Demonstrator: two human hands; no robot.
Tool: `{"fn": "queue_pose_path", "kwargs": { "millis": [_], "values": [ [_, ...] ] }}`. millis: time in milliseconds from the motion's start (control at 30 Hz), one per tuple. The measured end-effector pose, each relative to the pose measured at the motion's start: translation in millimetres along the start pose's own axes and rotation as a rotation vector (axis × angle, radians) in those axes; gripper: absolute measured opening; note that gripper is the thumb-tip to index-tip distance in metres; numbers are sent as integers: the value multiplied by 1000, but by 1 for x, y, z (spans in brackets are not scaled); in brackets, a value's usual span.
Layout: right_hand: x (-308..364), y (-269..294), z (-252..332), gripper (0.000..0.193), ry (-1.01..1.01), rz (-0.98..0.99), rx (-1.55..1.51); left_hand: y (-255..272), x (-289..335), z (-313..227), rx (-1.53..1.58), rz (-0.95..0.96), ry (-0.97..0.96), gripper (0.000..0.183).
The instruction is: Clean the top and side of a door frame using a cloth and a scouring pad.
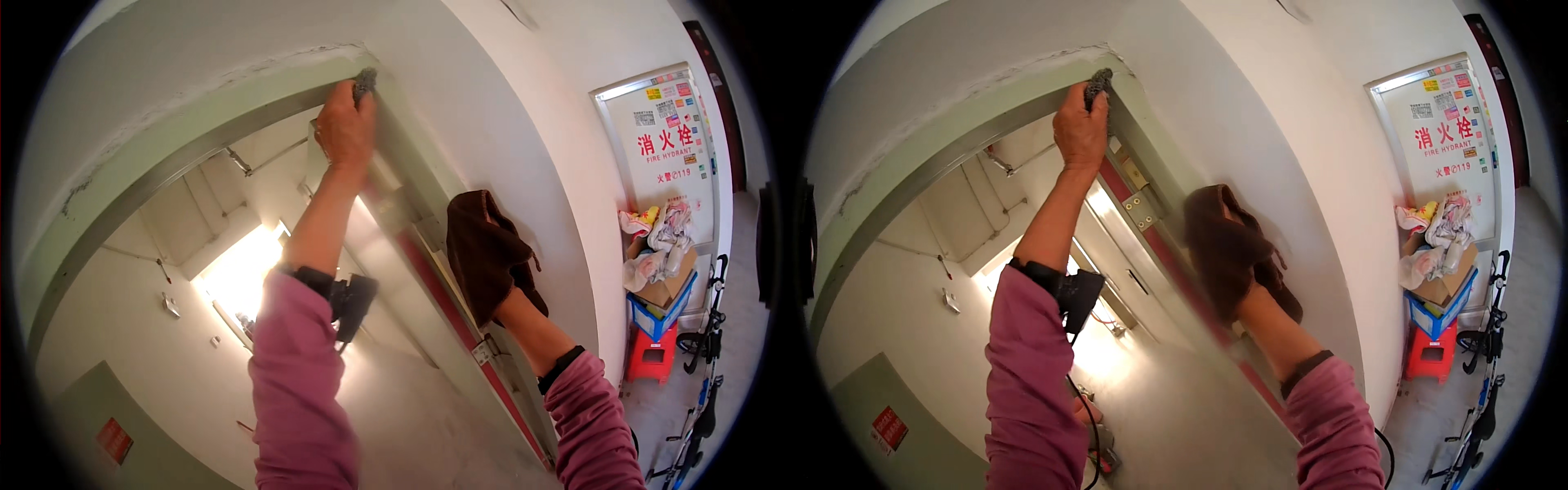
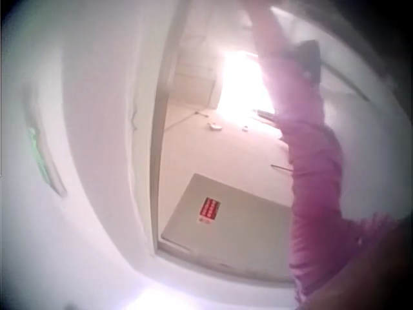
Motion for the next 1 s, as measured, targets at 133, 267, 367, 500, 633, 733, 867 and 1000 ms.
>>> {"fn": "queue_pose_path", "kwargs": {
  "millis": [133,267,367,500,633,733,867,1000],
  "values": [
    [-9,0,9,11,-397,-340,-6,-11,8,24,-275,43,129,22],
    [-56,-39,53,6,-620,-140,318,-22,27,64,-73,113,263,21],
    [-68,-47,78,6,-436,-181,218,-6,19,63,269,24,353,24],
    [-63,-38,77,6,-296,-225,103,-14,-1,54,981,71,681,23],
    [-59,-36,66,7,-278,-73,216,-11,5,48,1425,-69,900,22],
    [-52,-33,57,11,-384,-263,45,-4,12,49,1623,-12,818,22],
    [-61,-54,72,8,-204,-72,41,-4,3,44,1506,123,781,23],
    [-48,-20,52,7,-215,-193,-48,-26,-11,61,1458,-7,932,22]
  ]
}}
Point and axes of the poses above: each hand's wrist, its own x-axis away from the middle knuckle, its own y-axis out of the back of the hand, z = x × y, the point moved 6 cm from there along -x, towards the middle knuckle, and after that the axes turned 9 degrees about z, right-handed, at the moved point
